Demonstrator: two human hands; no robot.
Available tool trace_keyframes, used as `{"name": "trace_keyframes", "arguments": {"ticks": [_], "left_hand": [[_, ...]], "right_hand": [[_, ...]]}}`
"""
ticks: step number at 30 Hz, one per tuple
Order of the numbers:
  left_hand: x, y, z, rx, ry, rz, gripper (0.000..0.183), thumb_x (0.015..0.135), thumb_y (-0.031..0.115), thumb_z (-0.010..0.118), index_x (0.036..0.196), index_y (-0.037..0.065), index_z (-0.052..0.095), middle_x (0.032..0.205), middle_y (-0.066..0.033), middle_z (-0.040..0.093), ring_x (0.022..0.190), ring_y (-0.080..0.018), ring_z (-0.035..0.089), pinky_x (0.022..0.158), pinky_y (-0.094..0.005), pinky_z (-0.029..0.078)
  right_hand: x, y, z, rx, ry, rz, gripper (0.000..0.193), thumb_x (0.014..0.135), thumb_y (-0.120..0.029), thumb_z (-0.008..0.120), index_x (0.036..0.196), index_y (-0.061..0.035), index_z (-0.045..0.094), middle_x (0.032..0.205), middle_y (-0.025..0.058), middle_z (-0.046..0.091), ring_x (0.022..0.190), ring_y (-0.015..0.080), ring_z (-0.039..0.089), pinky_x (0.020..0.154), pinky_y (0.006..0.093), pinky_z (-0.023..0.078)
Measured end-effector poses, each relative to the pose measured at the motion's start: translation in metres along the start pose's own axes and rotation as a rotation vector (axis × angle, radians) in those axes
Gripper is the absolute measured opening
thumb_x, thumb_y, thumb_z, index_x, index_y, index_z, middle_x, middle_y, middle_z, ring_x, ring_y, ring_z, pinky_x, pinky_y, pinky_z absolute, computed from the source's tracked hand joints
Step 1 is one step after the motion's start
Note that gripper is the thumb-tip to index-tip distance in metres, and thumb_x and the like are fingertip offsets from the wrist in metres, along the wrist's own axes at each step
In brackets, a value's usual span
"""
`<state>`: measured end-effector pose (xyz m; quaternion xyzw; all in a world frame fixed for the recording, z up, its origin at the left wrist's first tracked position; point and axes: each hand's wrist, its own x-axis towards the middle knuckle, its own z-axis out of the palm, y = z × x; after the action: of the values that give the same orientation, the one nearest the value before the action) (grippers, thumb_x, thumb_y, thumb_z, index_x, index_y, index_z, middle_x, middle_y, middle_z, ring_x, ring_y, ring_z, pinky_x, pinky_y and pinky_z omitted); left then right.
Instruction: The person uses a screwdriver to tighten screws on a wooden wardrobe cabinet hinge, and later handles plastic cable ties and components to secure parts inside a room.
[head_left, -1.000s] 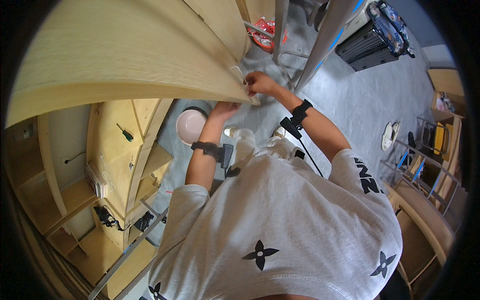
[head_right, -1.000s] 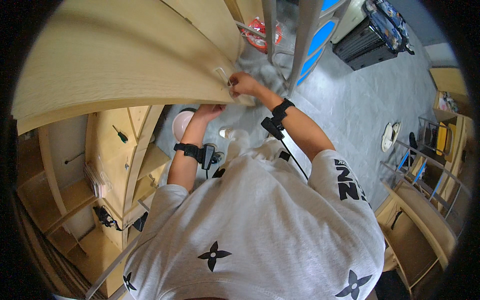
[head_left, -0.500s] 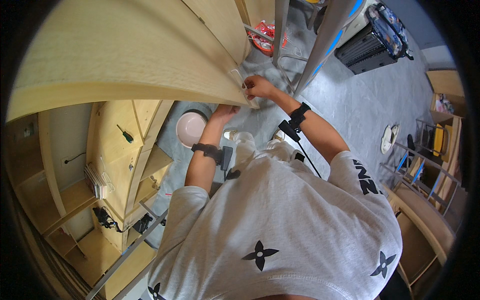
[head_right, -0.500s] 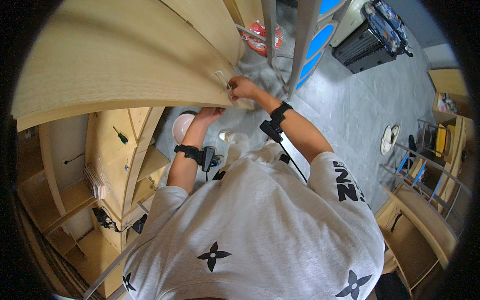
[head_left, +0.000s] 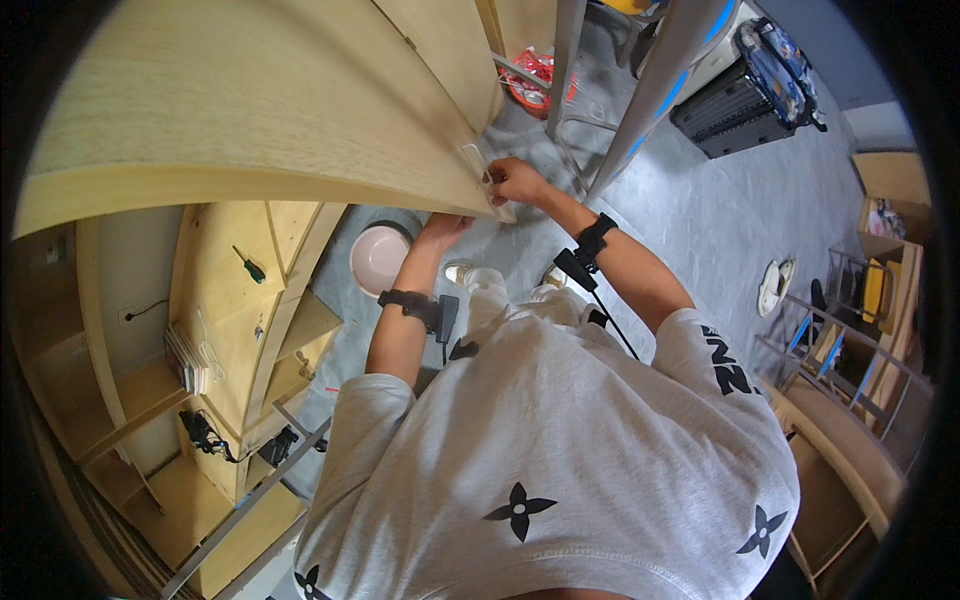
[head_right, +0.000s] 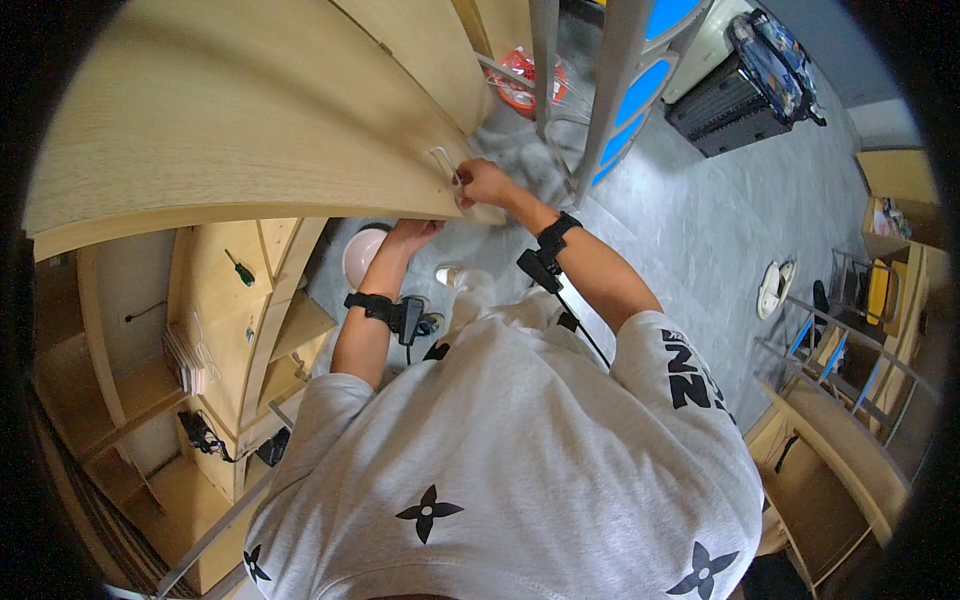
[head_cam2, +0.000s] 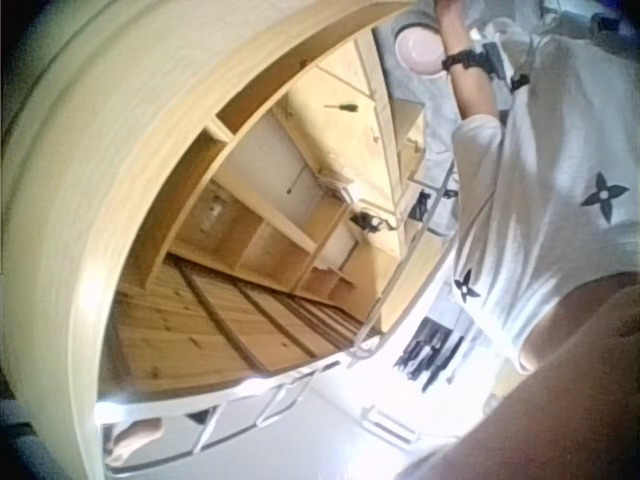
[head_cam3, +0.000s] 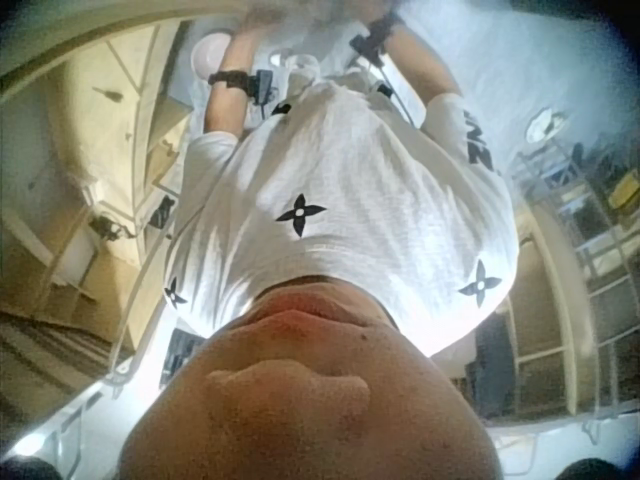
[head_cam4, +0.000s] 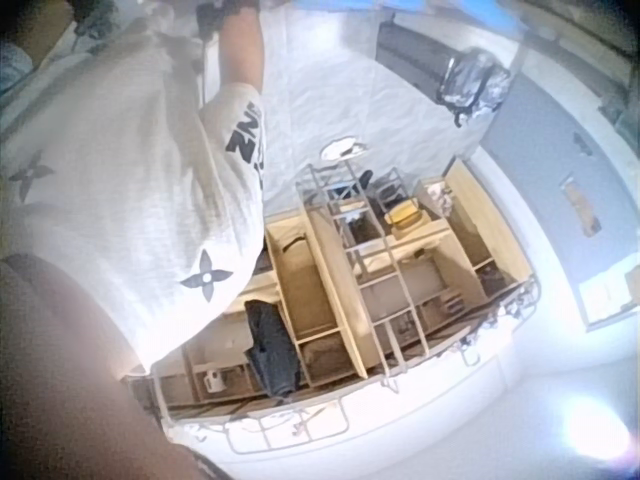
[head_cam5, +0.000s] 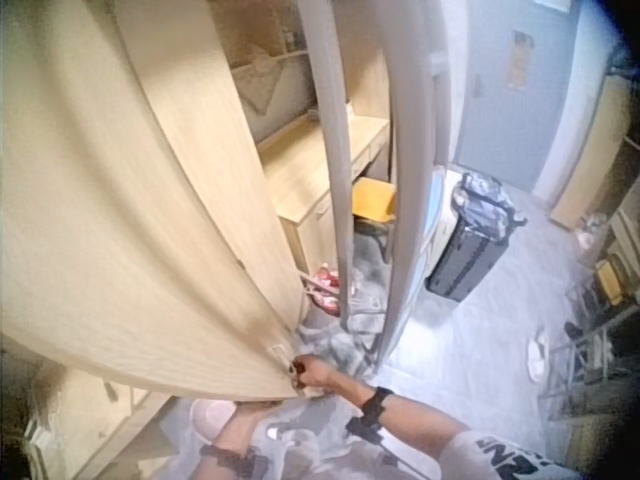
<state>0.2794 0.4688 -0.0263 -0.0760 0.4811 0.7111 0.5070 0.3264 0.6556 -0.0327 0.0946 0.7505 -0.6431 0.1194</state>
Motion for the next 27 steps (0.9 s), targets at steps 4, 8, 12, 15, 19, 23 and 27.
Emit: {"name": "trace_keyframes", "arguments": {"ticks": [4, 8, 12, 15, 19, 23, 27], "left_hand": [[-0.017, 0.006, 0.019, 0.279, 0.097, 0.178, 0.008, 0.087, 0.021, 0.055, 0.091, 0.016, 0.052, 0.077, 0.0059, 0.05, 0.062, -0.0037, 0.044, 0.049, -0.0181, 0.033], [-0.011, 0.005, 0.006, 0.439, 0.141, 0.216, 0.008, 0.089, 0.023, 0.051, 0.093, 0.016, 0.052, 0.075, 0.0056, 0.05, 0.061, -0.0049, 0.044, 0.05, -0.0192, 0.034], [-0.004, -0.003, -0.017, 0.363, 0.149, 0.082, 0.01, 0.091, 0.026, 0.049, 0.094, 0.017, 0.052, 0.073, 0.005, 0.05, 0.061, -0.0063, 0.043, 0.051, -0.0205, 0.035], [-0.003, -0.005, -0.017, 0.14, 0.0, 0.04, 0.01, 0.091, 0.026, 0.048, 0.093, 0.017, 0.051, 0.071, 0.0047, 0.05, 0.059, -0.007, 0.042, 0.051, -0.0215, 0.034], [-0.007, 0.002, -0.006, 0.002, 0.028, -0.059, 0.011, 0.089, 0.028, 0.052, 0.09, 0.017, 0.051, 0.073, 0.0045, 0.05, 0.059, -0.0076, 0.042, 0.051, -0.0219, 0.034], [-0.009, 0.007, -0.004, 0.038, -0.125, -0.037, 0.012, 0.088, 0.027, 0.054, 0.091, 0.016, 0.051, 0.076, 0.0039, 0.052, 0.062, -0.0084, 0.044, 0.052, -0.0232, 0.035], [-0.011, 0.01, 0.012, 0.078, -0.127, -0.033, 0.012, 0.088, 0.027, 0.054, 0.091, 0.016, 0.051, 0.076, 0.0037, 0.052, 0.062, -0.009, 0.044, 0.053, -0.0237, 0.035]], "right_hand": [[0.005, 0.002, 0.001, -0.043, -0.028, 0.1, 0.024, 0.071, -0.003, 0.062, 0.091, 0.0084, 0.057, 0.076, 0.0101, 0.06, 0.061, 0.018, 0.063, 0.055, 0.0274, 0.054], [0.005, 0.003, -0.001, 0.424, -0.111, 0.446, 0.02, 0.075, -0.004, 0.062, 0.091, 0.0061, 0.059, 0.078, 0.0111, 0.063, 0.06, 0.017, 0.062, 0.055, 0.0255, 0.053], [-0.003, -0.004, 0.006, 0.588, -0.118, 0.412, 0.022, 0.077, -0.004, 0.06, 0.097, 0.0045, 0.057, 0.079, 0.0107, 0.063, 0.061, 0.0169, 0.062, 0.057, 0.0258, 0.054], [-0.003, -0.006, 0.007, 0.422, -0.122, 0.252, 0.024, 0.078, -0.003, 0.059, 0.1, 0.0048, 0.055, 0.08, 0.0107, 0.062, 0.064, 0.0169, 0.062, 0.059, 0.0264, 0.054], [-0.006, -0.006, 0.008, 0.334, -0.1, 0.141, 0.023, 0.078, 0.0, 0.057, 0.101, 0.0049, 0.054, 0.081, 0.0105, 0.061, 0.067, 0.0164, 0.062, 0.061, 0.0267, 0.054], [-0.012, 0.003, 0.013, 0.295, -0.034, -0.04, 0.024, 0.079, 0.002, 0.056, 0.102, 0.0053, 0.052, 0.081, 0.0098, 0.059, 0.07, 0.0157, 0.062, 0.06, 0.0272, 0.052], [-0.019, 0.016, 0.011, 0.085, 0.062, -0.223, 0.027, 0.079, 0.001, 0.057, 0.105, 0.0053, 0.049, 0.079, 0.0097, 0.059, 0.063, 0.0156, 0.061, 0.052, 0.0279, 0.05]]}}
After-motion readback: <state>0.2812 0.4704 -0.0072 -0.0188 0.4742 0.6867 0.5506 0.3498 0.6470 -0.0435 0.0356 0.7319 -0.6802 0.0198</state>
